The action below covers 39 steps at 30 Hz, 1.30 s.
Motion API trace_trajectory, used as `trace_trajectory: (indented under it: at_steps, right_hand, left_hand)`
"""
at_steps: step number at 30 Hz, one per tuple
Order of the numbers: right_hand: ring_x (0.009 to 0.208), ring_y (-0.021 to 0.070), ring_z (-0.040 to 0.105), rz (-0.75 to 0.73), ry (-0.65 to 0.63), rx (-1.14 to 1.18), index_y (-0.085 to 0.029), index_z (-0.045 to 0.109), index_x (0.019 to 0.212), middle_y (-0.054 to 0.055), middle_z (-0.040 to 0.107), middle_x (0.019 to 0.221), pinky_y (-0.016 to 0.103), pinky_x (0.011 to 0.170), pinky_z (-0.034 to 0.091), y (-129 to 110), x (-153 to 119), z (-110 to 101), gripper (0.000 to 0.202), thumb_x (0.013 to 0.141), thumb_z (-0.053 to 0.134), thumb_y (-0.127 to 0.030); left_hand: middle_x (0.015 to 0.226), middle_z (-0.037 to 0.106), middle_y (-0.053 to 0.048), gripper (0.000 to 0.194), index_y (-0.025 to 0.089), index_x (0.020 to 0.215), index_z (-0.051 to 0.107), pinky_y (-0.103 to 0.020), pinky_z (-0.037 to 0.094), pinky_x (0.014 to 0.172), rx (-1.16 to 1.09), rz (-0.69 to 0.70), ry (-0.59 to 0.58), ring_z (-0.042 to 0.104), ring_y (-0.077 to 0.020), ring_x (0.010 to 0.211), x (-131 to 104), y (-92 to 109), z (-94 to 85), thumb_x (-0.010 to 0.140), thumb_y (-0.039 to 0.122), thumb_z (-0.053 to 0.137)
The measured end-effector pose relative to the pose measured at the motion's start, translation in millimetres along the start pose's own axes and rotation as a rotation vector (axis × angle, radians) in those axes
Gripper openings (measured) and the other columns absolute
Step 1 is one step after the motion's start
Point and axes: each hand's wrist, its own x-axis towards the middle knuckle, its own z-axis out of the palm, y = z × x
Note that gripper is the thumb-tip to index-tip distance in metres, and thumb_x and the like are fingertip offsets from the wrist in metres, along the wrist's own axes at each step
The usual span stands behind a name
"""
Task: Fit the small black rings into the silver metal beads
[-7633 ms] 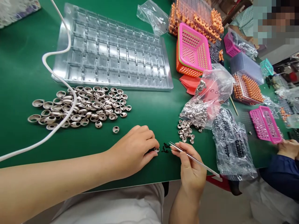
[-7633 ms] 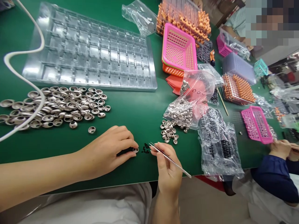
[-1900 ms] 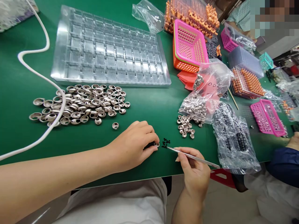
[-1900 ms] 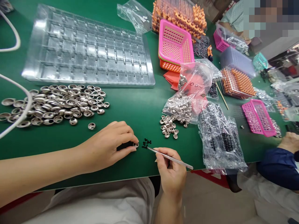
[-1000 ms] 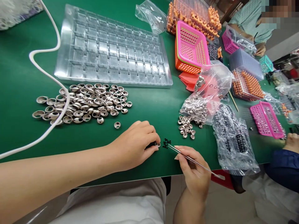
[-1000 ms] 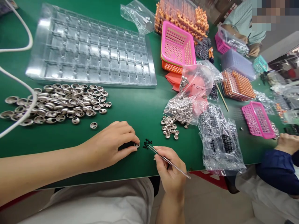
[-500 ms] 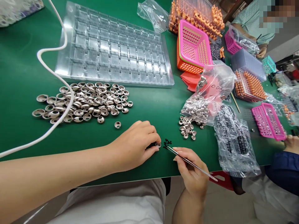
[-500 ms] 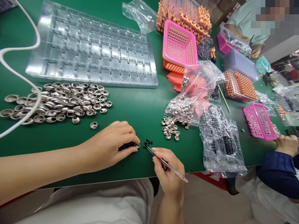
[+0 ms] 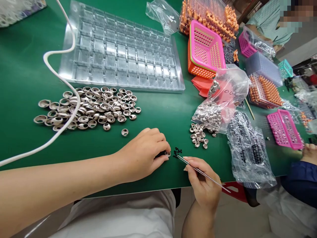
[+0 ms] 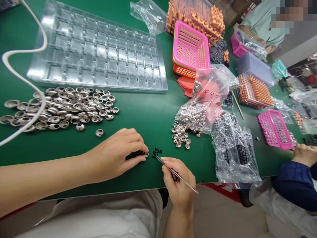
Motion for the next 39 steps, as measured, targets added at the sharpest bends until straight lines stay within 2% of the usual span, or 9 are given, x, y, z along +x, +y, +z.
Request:
trace_trajectory:
  at_steps: [10,17,25,33,39]
  right_hand:
    - [0.084,0.0188,0.079,0.019,0.059,-0.009,-0.028,0.074,0.107,0.002,0.082,0.105,0.029,0.065,0.068,3.9,-3.7,2.2,0.031,0.087,0.071,-0.006]
    - [0.071,0.0123,0.075,0.053,0.081,0.025,-0.028,0.075,0.107,0.001,0.081,0.105,0.023,0.061,0.065,0.1,-1.9,3.5,0.031,0.088,0.07,-0.005]
    - [0.093,0.0203,0.078,-0.031,0.029,0.012,-0.027,0.073,0.11,0.004,0.08,0.107,0.031,0.068,0.069,4.8,-5.0,2.2,0.036,0.085,0.069,-0.001]
    - [0.095,0.0204,0.078,-0.091,0.028,-0.032,-0.025,0.072,0.113,0.005,0.081,0.108,0.032,0.072,0.069,5.9,-6.5,4.1,0.04,0.084,0.067,0.002]
    - [0.094,0.0211,0.079,-0.054,0.052,-0.041,-0.026,0.072,0.113,0.005,0.081,0.109,0.034,0.072,0.07,6.5,-9.0,4.5,0.037,0.085,0.068,-0.001]
  left_hand:
    - [0.088,0.065,0.001,0.003,0.021,0.094,0.068,-0.035,0.033,0.079,-0.001,0.037,0.059,0.053,-0.0188,0.086,-2.0,-4.0,5.7,0.093,0.019,0.069]
    - [0.088,0.065,0.001,0.003,0.022,0.093,0.068,-0.035,0.033,0.079,-0.004,0.037,0.072,0.053,-0.0194,0.087,-0.9,-4.7,7.1,0.093,0.019,0.069]
    - [0.089,0.065,0.001,0.003,0.022,0.095,0.068,-0.035,0.033,0.08,-0.005,0.039,0.071,0.053,-0.0191,0.087,-1.9,-4.5,7.0,0.093,0.019,0.069]
    - [0.088,0.065,0.001,0.002,0.022,0.094,0.068,-0.035,0.034,0.079,-0.008,0.044,0.078,0.053,-0.0188,0.087,-2.5,-4.6,7.3,0.093,0.02,0.068]
    - [0.089,0.065,0.0,0.003,0.022,0.095,0.068,-0.036,0.034,0.079,-0.001,0.038,0.062,0.053,-0.0192,0.087,-1.5,-3.7,6.0,0.094,0.019,0.067]
